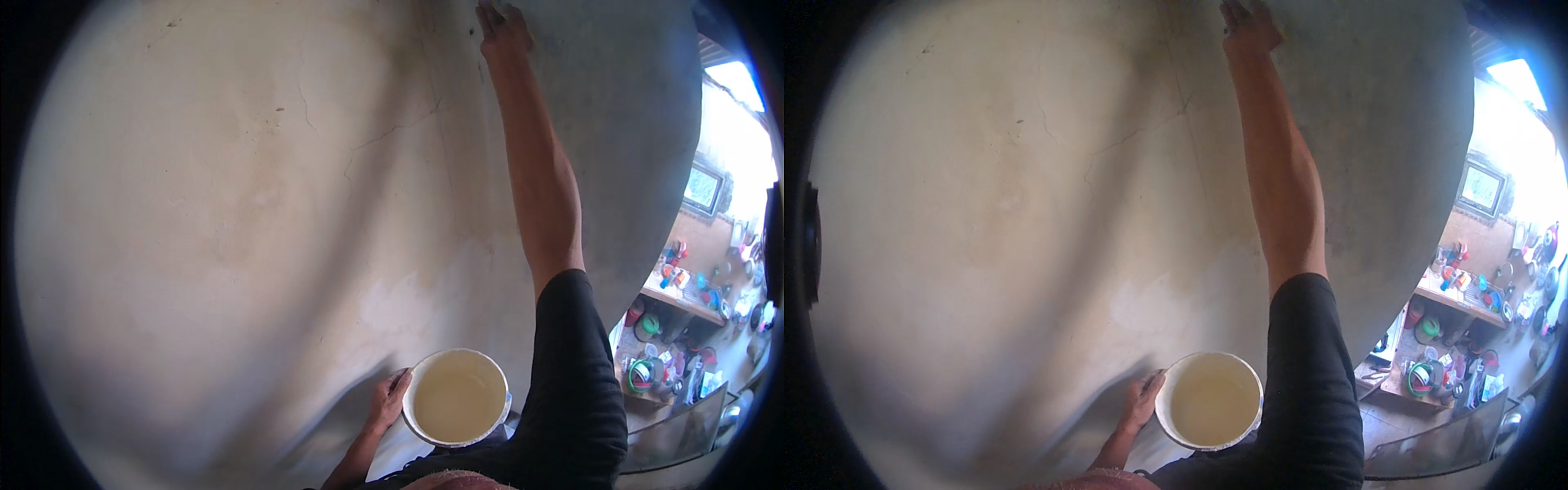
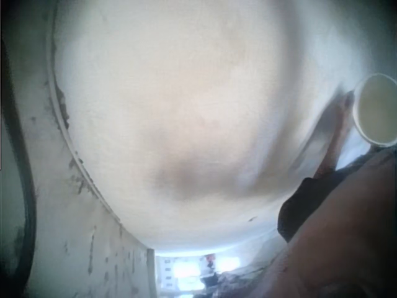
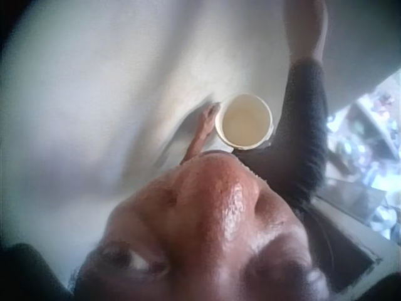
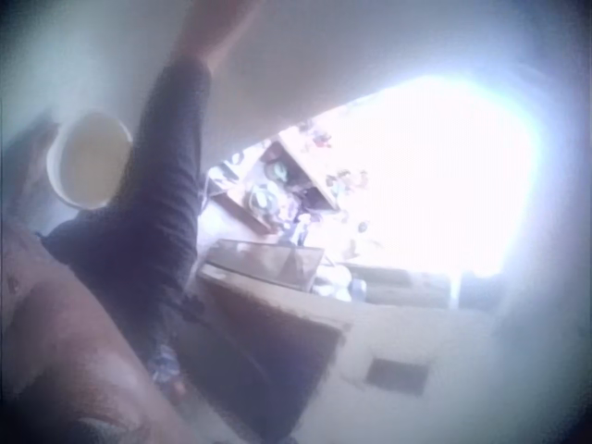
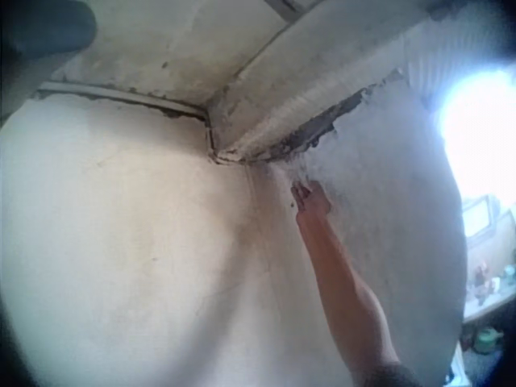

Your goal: The person paints an indoor wall and corner using a brush dipped into a bucket of light-colored paint.

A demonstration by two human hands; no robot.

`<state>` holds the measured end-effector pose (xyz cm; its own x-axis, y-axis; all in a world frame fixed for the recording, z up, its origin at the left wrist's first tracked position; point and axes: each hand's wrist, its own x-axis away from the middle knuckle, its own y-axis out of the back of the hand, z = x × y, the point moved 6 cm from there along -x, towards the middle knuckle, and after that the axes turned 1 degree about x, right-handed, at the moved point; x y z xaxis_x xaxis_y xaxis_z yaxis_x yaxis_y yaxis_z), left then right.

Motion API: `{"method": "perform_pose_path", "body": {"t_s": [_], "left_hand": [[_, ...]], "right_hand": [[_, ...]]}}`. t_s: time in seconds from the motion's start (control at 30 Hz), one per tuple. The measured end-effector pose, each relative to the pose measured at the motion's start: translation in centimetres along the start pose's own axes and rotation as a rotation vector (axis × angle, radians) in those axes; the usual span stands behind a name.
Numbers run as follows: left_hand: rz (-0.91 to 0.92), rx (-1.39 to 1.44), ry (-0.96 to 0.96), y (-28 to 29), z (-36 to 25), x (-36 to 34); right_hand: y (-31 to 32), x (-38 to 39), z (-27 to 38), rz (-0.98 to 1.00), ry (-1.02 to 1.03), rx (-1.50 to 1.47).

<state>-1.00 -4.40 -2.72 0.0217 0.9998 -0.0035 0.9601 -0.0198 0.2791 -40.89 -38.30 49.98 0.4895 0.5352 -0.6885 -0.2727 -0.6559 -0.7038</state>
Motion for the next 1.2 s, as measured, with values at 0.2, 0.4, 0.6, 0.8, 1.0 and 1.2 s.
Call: {"method": "perform_pose_path", "body": {"t_s": [0.2,0.4,0.6,0.8,1.0,1.2], "left_hand": [[0.024,-0.025,-0.035,-0.7,-0.2,-0.5],[0.021,-0.043,-0.039,-0.2,-1.4,0.0],[0.032,0.015,-0.038,-0.1,0.8,-0.4],[0.057,0.036,-0.042,-0.9,-0.8,-0.5],[-0.003,-0.049,-0.013,0.6,-0.2,0.4],[0.009,-0.079,-0.013,0.3,-1.2,0.3]], "right_hand": [[-2.7,0.4,-0.6,-0.194,0.048,0.326],[-2.7,9.5,4.5,-0.191,-0.019,0.703],[-4.6,10.5,9.3,-0.219,0.107,1.395],[-8.3,-2.6,5.8,-0.143,0.087,1.336],[-6.8,-0.4,3.0,-0.261,0.164,0.57],[0.3,11.3,1.0,-0.34,0.128,0.51]]}}
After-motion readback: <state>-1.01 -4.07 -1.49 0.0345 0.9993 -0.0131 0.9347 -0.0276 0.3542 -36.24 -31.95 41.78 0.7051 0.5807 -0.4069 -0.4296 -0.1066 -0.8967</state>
